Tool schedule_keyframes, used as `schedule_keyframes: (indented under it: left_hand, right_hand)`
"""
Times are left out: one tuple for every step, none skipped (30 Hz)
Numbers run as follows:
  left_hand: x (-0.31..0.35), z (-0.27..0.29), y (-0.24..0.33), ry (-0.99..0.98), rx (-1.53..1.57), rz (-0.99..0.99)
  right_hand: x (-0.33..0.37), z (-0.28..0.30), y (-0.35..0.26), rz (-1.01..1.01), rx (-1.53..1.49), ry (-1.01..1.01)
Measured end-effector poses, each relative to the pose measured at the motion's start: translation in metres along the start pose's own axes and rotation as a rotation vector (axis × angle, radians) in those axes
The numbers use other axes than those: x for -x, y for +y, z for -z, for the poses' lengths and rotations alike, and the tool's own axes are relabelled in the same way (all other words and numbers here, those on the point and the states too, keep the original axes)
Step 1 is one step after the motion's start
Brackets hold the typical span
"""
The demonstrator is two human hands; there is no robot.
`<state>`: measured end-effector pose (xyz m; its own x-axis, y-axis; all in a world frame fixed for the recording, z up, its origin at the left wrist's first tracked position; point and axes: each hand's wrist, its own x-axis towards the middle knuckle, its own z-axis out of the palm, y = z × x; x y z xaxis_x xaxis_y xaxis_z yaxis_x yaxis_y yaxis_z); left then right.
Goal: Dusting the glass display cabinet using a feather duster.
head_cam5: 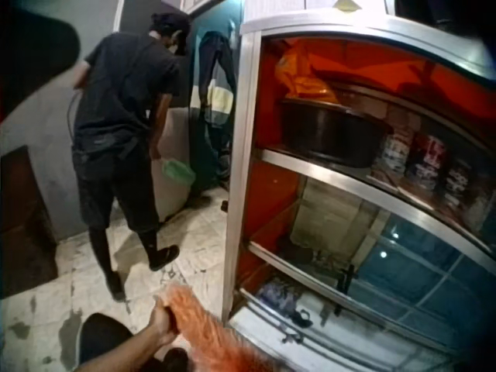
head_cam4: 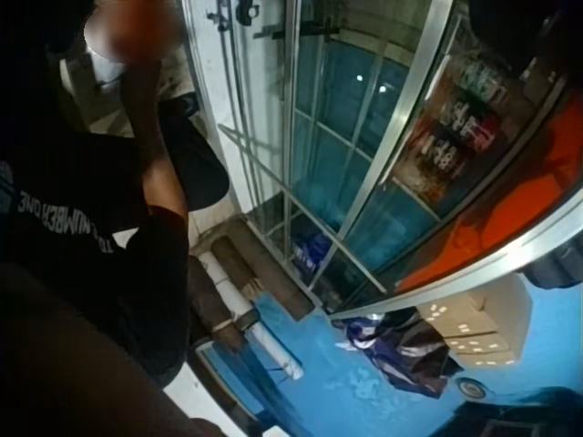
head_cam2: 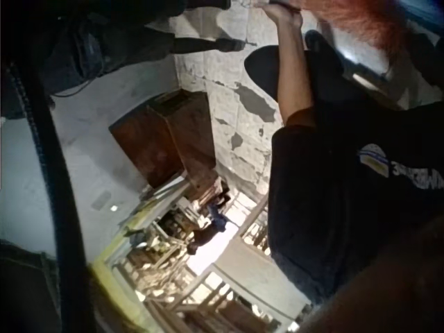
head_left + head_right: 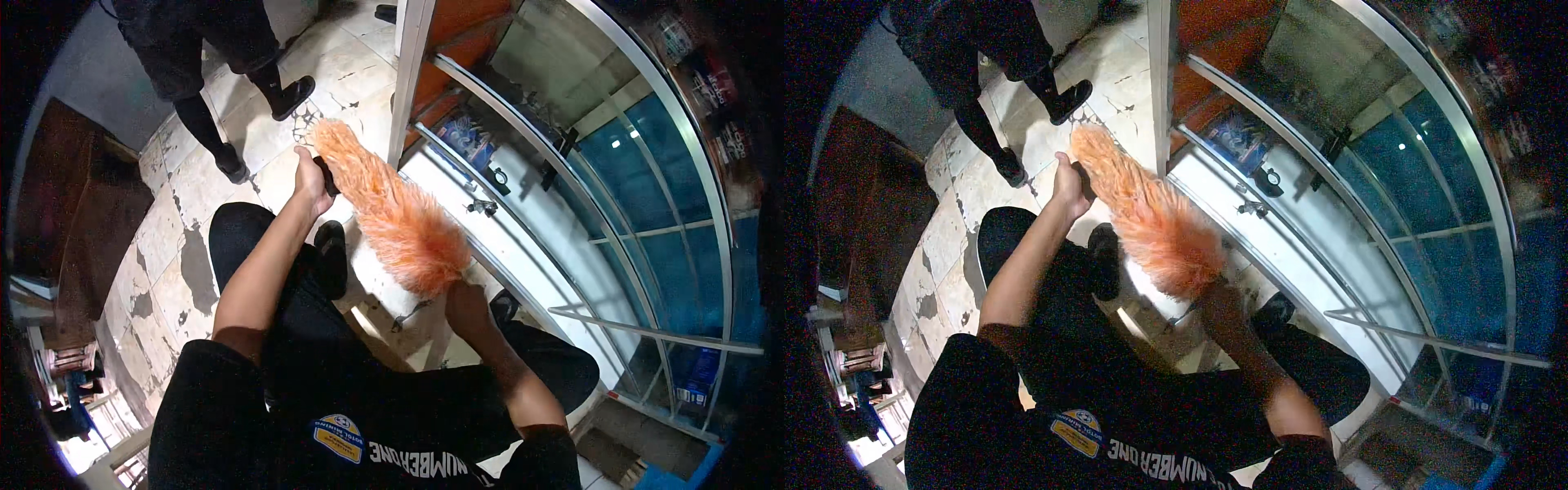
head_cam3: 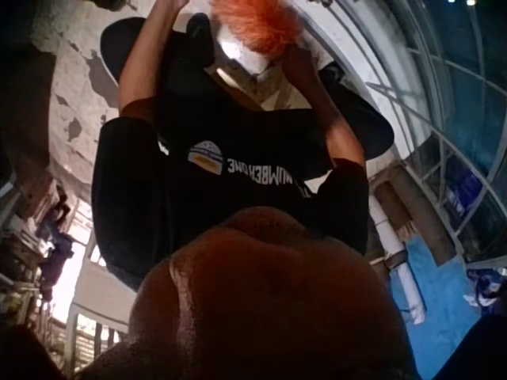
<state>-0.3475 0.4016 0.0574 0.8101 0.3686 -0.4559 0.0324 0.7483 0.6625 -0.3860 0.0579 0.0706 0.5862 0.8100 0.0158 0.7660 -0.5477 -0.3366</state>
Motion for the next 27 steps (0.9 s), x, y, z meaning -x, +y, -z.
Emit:
schedule_keyframes:
  left_hand:
    - [0.006, -0.005, 0.005, 0.002, -0.004, 0.0]
    - [0.012, -0.01, 0.011, 0.021, -0.018, 0.011]
    - [0.016, -0.015, 0.014, 0.039, -0.03, 0.023]
    - [0.018, -0.017, 0.015, 0.056, -0.042, 0.035]
    - [0.018, -0.016, 0.013, 0.056, -0.044, 0.035]
    - [0.018, -0.015, 0.012, 0.025, -0.004, 0.009]
    - [0.017, -0.014, 0.012, -0.007, 0.036, -0.017]
    - [0.019, -0.013, 0.012, -0.034, 0.074, -0.044]
    - [0.02, -0.013, 0.014, -0.035, 0.068, -0.044]
    - [0.021, -0.013, 0.015, -0.043, 0.082, -0.04]
    - [0.023, -0.015, 0.019, -0.051, 0.097, -0.04]
    - [0.023, -0.013, 0.024, -0.055, 0.111, -0.046]
    - [0.023, -0.011, 0.029, -0.053, 0.105, -0.049]
    - [0.021, -0.007, 0.034, -0.022, 0.125, -0.077]
    - [0.02, -0.003, 0.04, 0.008, 0.145, -0.108]
    - [0.017, 0.0, 0.043, 0.033, 0.166, -0.134]
    - [0.013, 0.004, 0.043, 0.03, 0.162, -0.136]
    - [0.01, 0.008, 0.04, 0.011, 0.113, -0.132]
    - [0.007, 0.013, 0.037, -0.007, 0.064, -0.129]
    - [0.005, 0.018, 0.036, -0.025, 0.015, -0.127]
    - [0.003, 0.013, 0.031, -0.031, 0.016, -0.119]
    - [0.002, 0.007, 0.022, -0.031, 0.013, -0.146]
    - [0.001, 0.0, 0.015, -0.032, 0.006, -0.173]
    - [0.002, -0.006, 0.01, -0.034, -0.001, -0.201]
    - [0.005, -0.01, 0.006, -0.04, -0.004, -0.195]
    - [0.011, -0.018, 0.002, -0.074, 0.027, -0.179]
    - [0.016, -0.027, -0.002, -0.107, 0.057, -0.163]
  right_hand:
    - [0.0, -0.001, 0.001, 0.001, 0.012, -0.041]
    - [0.0, -0.003, -0.001, 0.001, 0.008, -0.04]
    - [0.001, -0.006, -0.002, 0.022, 0.023, 0.037]
    - [0.002, -0.01, -0.005, 0.042, 0.039, 0.113]
    - [0.003, -0.012, -0.007, 0.062, 0.055, 0.19]
    - [0.005, -0.012, -0.011, 0.058, 0.054, 0.194]
    - [0.008, -0.009, -0.017, 0.097, 0.028, 0.077]
    - [0.01, -0.007, -0.023, 0.138, -0.002, -0.041]
    - [0.011, -0.003, -0.027, 0.178, -0.033, -0.158]
    - [0.011, 0.003, -0.027, 0.176, -0.037, -0.153]
    - [0.011, 0.013, -0.021, 0.109, -0.078, -0.134]
    - [0.009, 0.023, -0.014, 0.049, -0.122, -0.114]
    - [0.011, 0.035, -0.008, -0.017, -0.167, -0.098]
    - [0.011, 0.049, -0.002, -0.014, -0.172, -0.096]
    - [0.011, 0.064, 0.003, -0.084, -0.239, -0.277]
    - [0.012, 0.073, 0.007, -0.16, -0.301, -0.458]
    - [0.014, 0.077, 0.01, -0.16, -0.303, -0.453]
    - [0.016, 0.08, 0.013, -0.183, -0.259, -0.404]
    - [0.018, 0.081, 0.015, -0.205, -0.214, -0.355]
    - [0.018, 0.081, 0.016, -0.226, -0.171, -0.306]
    - [0.02, 0.081, 0.014, -0.236, -0.168, -0.306]
    - [0.018, 0.077, 0.009, -0.183, -0.083, -0.335]
    - [0.016, 0.071, 0.003, -0.129, 0.0, -0.362]
    - [0.015, 0.065, -0.002, -0.075, 0.082, -0.388]
    - [0.011, 0.051, -0.006, -0.084, 0.081, -0.386]
    - [0.009, 0.033, -0.009, -0.115, 0.029, -0.344]
    - [0.009, 0.024, -0.008, -0.145, -0.021, -0.299]
